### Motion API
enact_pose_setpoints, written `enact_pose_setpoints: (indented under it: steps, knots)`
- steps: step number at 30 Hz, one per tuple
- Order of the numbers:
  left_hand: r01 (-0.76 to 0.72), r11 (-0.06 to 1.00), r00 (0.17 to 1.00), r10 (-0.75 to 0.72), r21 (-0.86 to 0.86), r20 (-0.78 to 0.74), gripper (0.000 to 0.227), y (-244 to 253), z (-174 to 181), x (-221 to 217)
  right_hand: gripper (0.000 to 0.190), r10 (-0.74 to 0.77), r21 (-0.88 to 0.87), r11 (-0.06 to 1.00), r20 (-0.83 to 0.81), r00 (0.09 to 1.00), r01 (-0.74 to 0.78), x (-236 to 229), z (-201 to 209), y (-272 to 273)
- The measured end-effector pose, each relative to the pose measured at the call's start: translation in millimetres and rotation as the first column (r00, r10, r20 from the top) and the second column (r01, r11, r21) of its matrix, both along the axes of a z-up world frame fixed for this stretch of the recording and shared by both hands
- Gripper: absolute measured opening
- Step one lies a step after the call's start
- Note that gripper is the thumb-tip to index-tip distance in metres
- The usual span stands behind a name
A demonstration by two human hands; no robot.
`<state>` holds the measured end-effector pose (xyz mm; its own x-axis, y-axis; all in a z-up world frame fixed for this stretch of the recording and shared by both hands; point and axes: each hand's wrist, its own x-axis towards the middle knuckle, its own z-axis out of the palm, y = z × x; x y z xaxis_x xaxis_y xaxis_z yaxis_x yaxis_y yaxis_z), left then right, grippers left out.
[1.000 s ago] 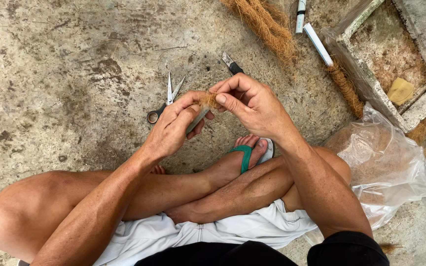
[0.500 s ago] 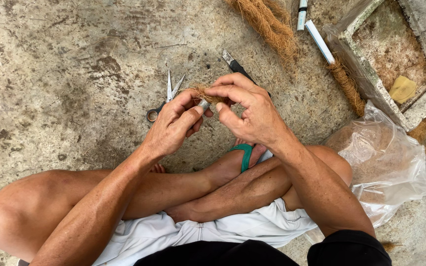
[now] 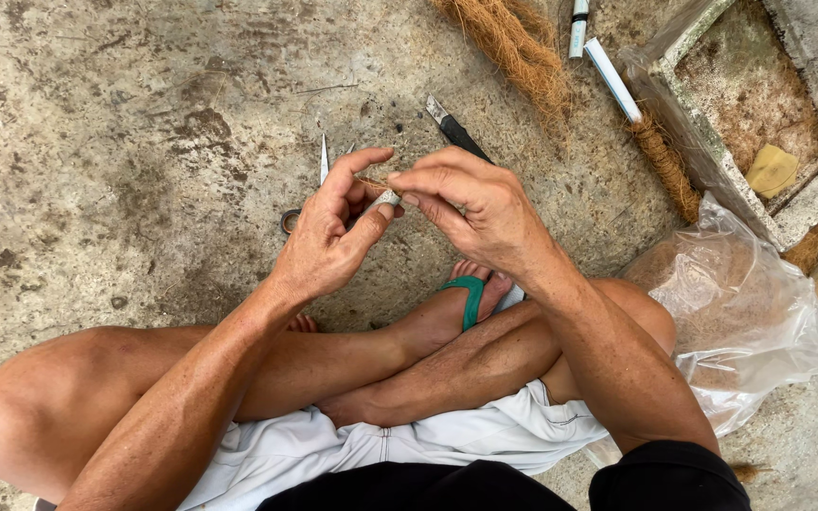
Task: The person sits on the floor and assembles a small broom by wrapping coir fibers around a white plastic handle. They use scissors to trim the fibers and a utility knife to secure the bundle at the base of the handle.
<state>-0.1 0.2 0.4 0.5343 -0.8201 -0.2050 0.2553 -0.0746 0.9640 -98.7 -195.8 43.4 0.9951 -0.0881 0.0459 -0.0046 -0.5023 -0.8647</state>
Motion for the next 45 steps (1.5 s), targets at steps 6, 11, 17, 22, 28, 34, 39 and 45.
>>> enact_pose_setpoints:
  steps: [6, 11, 17, 22, 28, 34, 39, 45]
  knots:
    - [-0.006, 0.999, 0.999, 0.004, 0.044, 0.032, 0.051, 1, 1, 0, 0.032, 0.037, -0.099, 0.994, -0.017, 0.999, -0.038, 4, 2, -2]
    - [0.01, 0.999, 0.994, -0.015, 0.054, 0.105, 0.051, 1, 1, 0, 0.024, 0.062, -0.124, 0.99, 0.01, 0.998, -0.06, 5, 4, -3]
    - [0.0, 0.997, 0.993, -0.009, 0.079, 0.116, 0.055, -1, 2, 2, 0.019, 0.03, -0.103, 0.994, 0.03, 0.999, -0.026, 4, 5, -4]
    - [-0.038, 0.984, 0.991, 0.015, 0.174, 0.133, 0.057, -4, 2, 2, 0.016, -0.135, 0.026, 0.99, -0.097, 0.986, 0.138, 3, -2, -8]
    - [-0.249, 0.906, 0.965, 0.203, 0.343, 0.164, 0.032, -5, 6, 2, 0.017, -0.208, 0.387, 0.865, -0.302, 0.93, 0.319, 5, -18, -22]
    - [-0.196, 0.979, 0.97, 0.186, 0.055, 0.155, 0.039, -7, -9, -4, 0.018, -0.04, 0.184, 0.981, -0.16, 0.986, 0.069, 1, -29, -11]
    - [-0.124, 0.965, 0.986, 0.147, 0.23, -0.083, 0.035, -7, -23, -5, 0.025, 0.012, 0.043, 0.999, -0.054, 0.998, -0.009, 3, -23, -2]
    - [-0.167, 0.959, 0.911, 0.239, 0.23, -0.337, 0.022, -6, -34, 3, 0.028, 0.118, 0.036, 0.992, -0.002, 0.993, -0.118, 1, -13, 4]
